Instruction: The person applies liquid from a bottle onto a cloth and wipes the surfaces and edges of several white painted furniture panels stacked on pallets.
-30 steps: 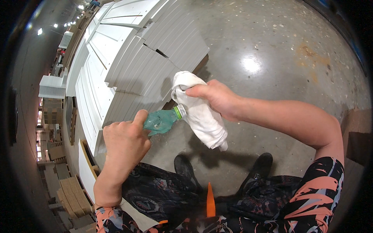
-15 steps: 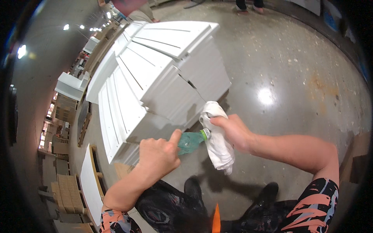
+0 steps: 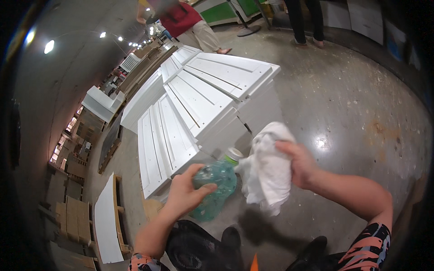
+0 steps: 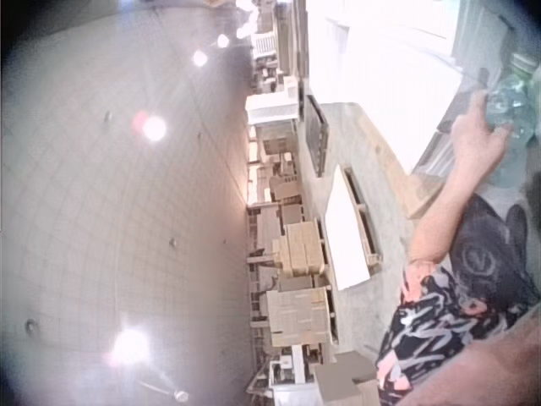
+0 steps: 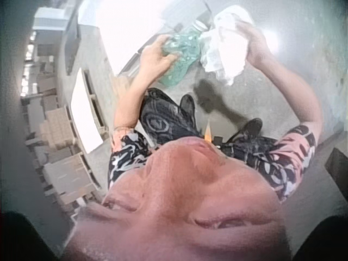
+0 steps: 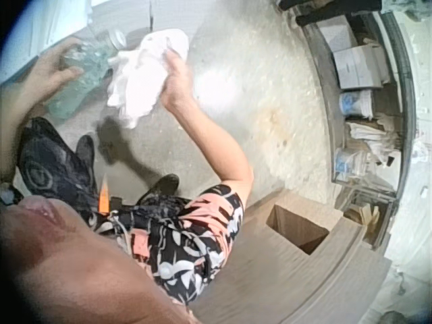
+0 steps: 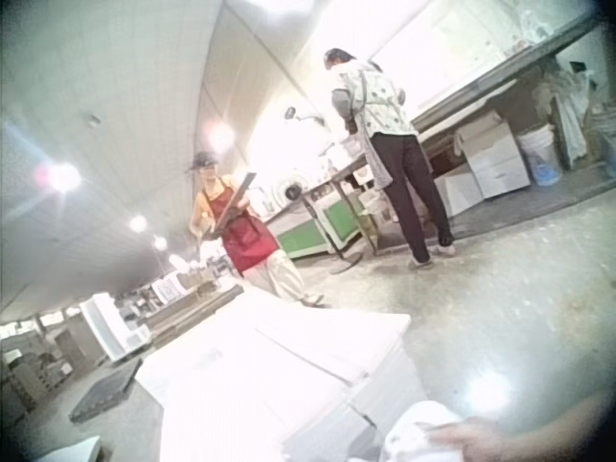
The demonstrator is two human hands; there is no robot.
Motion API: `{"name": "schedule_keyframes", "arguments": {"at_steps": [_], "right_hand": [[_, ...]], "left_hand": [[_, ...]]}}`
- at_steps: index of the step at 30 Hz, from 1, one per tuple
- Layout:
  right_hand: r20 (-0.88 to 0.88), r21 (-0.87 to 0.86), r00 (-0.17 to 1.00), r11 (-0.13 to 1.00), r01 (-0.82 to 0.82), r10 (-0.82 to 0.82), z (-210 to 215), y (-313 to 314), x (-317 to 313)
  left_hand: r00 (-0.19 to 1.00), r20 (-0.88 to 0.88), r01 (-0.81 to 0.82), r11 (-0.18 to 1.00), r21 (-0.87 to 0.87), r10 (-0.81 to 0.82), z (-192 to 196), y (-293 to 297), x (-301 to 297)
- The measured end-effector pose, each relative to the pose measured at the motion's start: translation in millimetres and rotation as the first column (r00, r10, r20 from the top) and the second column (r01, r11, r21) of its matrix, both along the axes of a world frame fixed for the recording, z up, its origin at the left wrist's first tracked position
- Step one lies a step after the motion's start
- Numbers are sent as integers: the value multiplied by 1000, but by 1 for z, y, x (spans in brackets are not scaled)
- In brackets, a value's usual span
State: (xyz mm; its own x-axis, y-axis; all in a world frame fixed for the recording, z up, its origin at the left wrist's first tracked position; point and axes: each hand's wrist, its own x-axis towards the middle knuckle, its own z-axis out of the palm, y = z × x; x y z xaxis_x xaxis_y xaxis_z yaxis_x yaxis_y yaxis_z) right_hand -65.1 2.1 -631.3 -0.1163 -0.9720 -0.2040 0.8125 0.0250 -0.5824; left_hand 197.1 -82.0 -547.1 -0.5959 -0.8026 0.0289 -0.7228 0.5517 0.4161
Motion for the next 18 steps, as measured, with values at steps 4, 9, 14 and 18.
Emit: {"name": "schedule_keyframes", "arguments": {"at_steps": [4, 9, 14, 18], "right_hand": [[-111, -102, 972, 975, 195, -206, 29, -2, -30], [-526, -262, 707, 881, 394, -473, -5, -46, 0], [-751, -523, 178, 738, 426, -635, -85, -121, 112], [-717, -695, -137, 685, 218, -683, -96, -123, 175]], "left_hand": [[774, -583, -122, 962, 243, 245, 13, 22, 24], [430, -845, -156, 948, 277, 318, 15, 53, 50], [340, -901, -111, 963, 245, 268, 2, 48, 57], [344, -912, -144, 972, 185, 224, 8, 50, 49]]}}
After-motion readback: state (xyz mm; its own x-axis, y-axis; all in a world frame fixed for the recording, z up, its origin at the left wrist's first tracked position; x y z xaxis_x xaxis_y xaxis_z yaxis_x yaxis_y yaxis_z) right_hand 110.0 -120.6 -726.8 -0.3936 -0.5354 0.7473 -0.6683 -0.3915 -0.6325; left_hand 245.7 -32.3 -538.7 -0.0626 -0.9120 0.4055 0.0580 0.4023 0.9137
